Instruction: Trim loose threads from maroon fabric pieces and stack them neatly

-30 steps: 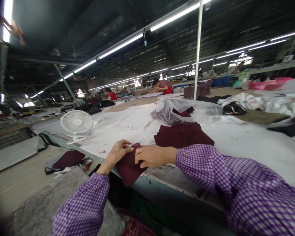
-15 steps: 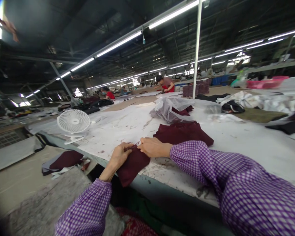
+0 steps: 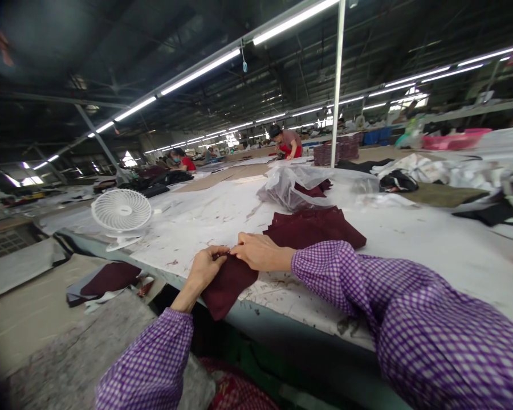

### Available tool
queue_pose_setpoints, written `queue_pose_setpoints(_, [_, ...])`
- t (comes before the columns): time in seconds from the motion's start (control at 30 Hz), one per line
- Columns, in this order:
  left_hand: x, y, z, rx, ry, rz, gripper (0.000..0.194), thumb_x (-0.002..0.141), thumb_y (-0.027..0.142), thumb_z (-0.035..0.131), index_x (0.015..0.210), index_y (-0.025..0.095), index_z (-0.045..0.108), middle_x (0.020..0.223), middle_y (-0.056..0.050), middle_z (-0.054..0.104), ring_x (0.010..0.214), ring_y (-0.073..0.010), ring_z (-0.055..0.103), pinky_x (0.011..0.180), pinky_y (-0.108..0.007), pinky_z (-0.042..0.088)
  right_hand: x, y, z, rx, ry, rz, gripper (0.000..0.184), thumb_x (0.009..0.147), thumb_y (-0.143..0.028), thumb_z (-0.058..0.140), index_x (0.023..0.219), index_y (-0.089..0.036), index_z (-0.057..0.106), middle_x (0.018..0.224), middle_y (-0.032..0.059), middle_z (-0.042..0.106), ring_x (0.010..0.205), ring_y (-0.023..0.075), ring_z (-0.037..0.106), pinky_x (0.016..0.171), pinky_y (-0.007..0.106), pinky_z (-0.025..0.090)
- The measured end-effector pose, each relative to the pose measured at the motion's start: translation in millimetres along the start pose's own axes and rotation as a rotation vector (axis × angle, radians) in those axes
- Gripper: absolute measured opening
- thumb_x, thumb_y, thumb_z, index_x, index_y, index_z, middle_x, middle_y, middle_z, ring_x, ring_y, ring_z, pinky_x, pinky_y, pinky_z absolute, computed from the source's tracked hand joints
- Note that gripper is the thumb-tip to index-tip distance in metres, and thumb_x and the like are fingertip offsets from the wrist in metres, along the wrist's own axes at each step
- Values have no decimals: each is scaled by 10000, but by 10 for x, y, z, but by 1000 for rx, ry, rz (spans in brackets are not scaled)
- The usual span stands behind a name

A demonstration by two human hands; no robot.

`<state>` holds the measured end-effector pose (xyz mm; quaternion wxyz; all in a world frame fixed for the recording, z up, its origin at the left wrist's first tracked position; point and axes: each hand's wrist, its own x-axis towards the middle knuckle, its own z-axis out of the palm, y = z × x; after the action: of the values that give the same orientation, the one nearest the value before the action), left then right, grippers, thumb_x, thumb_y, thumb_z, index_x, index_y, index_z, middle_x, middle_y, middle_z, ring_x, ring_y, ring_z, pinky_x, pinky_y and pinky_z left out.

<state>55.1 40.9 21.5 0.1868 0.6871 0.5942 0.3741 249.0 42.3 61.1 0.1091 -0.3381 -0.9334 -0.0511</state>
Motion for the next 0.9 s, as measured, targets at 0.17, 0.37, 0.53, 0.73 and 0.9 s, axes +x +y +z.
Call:
queue_pose_setpoints(0.17, [7,12,-46,-28,-23,-55,292,741,120,595,1013,125,699,992,-102,716,917,-222,637,873,-357,464,-17,2,41,-11,-33,-1,307,957,-327,417,1165,-245,627,1053,89,551,925,203,569,757,299,447])
queue_pose_setpoints(0.37, [6,9,-207,-403,-197,-188,410,736,358,679,1068,117,685,979,-93,732,835,-207,659,784,-322,492,-6,3,34,-3,-48,6,319,957,-340,422,1195,-254,616,1083,93,545,944,205,565,794,312,456])
queue_pose_setpoints(0.53, [45,-20,-91,-179,-59,-124,238,733,188,653,954,143,729,959,-83,737,901,-220,651,843,-338,479,-19,-11,37,-19,-35,22,345,956,-350,430,1231,-209,584,1104,109,549,948,212,565,788,320,466])
queue_pose_setpoints(0.73, [-15,-34,-36,97,-10,151,246,812,138,561,964,216,737,925,-38,691,889,-190,627,850,-327,476,-32,-17,47,-51,-29,5,325,963,-340,411,1168,-196,618,1090,109,551,929,209,570,789,330,469])
queue_pose_setpoints(0.9, [-68,1,-51,312,-26,273,300,854,140,504,1027,247,724,884,-41,643,922,-196,600,837,-311,472,-30,-25,47,-61,-29,-2,329,965,-341,401,1163,-189,615,1083,113,546,912,207,570,786,339,473])
